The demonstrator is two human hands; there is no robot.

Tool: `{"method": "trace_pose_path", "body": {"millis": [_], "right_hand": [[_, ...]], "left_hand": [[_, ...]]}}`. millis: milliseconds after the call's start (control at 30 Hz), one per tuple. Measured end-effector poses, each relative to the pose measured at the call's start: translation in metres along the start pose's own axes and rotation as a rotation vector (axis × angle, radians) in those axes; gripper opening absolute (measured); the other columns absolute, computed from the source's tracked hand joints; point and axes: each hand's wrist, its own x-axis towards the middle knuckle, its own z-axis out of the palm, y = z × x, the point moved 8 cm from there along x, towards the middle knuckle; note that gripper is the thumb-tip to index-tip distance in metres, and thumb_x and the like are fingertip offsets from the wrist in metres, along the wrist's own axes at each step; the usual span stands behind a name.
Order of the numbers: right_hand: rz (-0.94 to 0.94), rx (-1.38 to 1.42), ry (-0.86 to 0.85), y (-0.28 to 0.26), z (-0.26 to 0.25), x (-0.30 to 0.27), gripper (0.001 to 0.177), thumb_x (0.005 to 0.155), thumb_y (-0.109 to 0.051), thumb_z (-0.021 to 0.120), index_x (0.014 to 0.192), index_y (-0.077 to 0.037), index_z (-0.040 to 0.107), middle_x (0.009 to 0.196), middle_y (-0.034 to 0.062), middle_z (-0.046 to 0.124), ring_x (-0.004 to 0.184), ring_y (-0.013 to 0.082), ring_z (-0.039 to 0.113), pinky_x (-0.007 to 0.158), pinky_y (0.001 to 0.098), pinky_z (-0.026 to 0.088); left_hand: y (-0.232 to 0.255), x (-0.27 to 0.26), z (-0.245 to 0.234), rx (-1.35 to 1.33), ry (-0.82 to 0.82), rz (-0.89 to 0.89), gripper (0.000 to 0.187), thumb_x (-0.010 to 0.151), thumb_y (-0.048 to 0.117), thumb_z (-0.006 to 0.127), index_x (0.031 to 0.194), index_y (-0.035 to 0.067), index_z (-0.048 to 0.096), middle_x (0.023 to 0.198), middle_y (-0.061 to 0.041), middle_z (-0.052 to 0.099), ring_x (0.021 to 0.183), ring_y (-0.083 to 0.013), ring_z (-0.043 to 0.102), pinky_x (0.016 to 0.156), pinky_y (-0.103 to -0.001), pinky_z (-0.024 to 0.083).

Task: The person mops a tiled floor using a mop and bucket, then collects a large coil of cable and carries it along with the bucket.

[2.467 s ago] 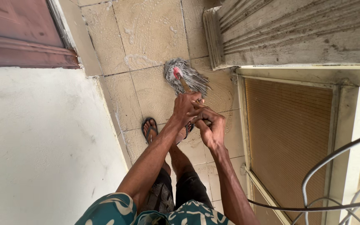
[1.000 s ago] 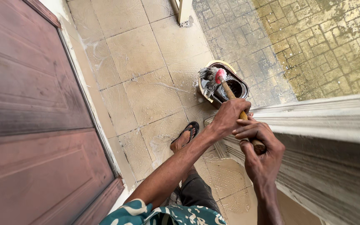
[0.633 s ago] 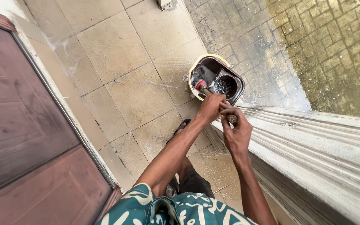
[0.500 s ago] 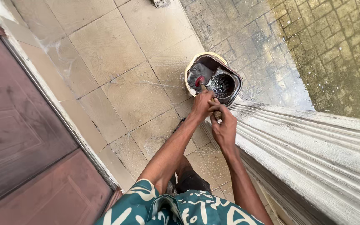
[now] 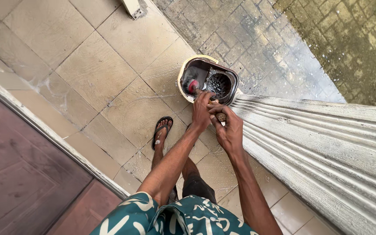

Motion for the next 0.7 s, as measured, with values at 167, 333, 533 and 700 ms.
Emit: {"method": "trace_pose_path", "body": {"millis": [167, 333, 533, 700], "right_hand": [[0.069, -0.066, 0.069, -0.081, -0.034, -0.003, 0.012, 0.093, 0.0, 0.068, 0.102, -0.008, 0.069, 0.116, 0.0098, 0.077, 0.112, 0.0236, 0.075, 0.098, 0.0387, 0.058], [-0.081, -0.057, 0.242, -0.172, -0.095, -0.03, 0.009, 0.099, 0.004, 0.064, 0.105, -0.003, 0.065, 0.112, 0.0168, 0.075, 0.116, 0.0285, 0.075, 0.1, 0.0411, 0.059], [-0.183, 0.057, 0.404, -0.266, -0.147, -0.079, 0.018, 0.105, 0.008, 0.065, 0.117, 0.001, 0.054, 0.112, 0.0208, 0.068, 0.116, 0.0281, 0.074, 0.105, 0.0405, 0.059], [-0.119, 0.007, 0.485, -0.3, -0.157, -0.101, 0.027, 0.104, 0.013, 0.06, 0.126, 0.002, 0.048, 0.122, 0.0238, 0.065, 0.123, 0.0305, 0.069, 0.113, 0.0382, 0.055]], "left_hand": [[0.079, 0.011, -0.034, -0.271, 0.013, -0.138, 0.036, 0.107, 0.033, 0.058, 0.084, 0.006, 0.056, 0.073, -0.007, 0.059, 0.073, -0.0238, 0.054, 0.068, -0.043, 0.046], [0.176, 0.012, -0.057, -0.249, -0.034, 0.035, 0.035, 0.108, 0.036, 0.052, 0.09, 0.007, 0.06, 0.072, -0.003, 0.055, 0.068, -0.017, 0.051, 0.061, -0.037, 0.045], [0.284, -0.005, -0.092, -0.299, -0.1, 0.209, 0.03, 0.11, 0.032, 0.055, 0.093, 0.008, 0.061, 0.067, -0.001, 0.054, 0.064, -0.0147, 0.046, 0.06, -0.036, 0.042], [0.321, -0.008, -0.097, -0.377, -0.228, 0.306, 0.022, 0.107, 0.026, 0.059, 0.095, 0.008, 0.059, 0.067, -0.002, 0.055, 0.064, -0.0149, 0.053, 0.064, -0.036, 0.047]]}}
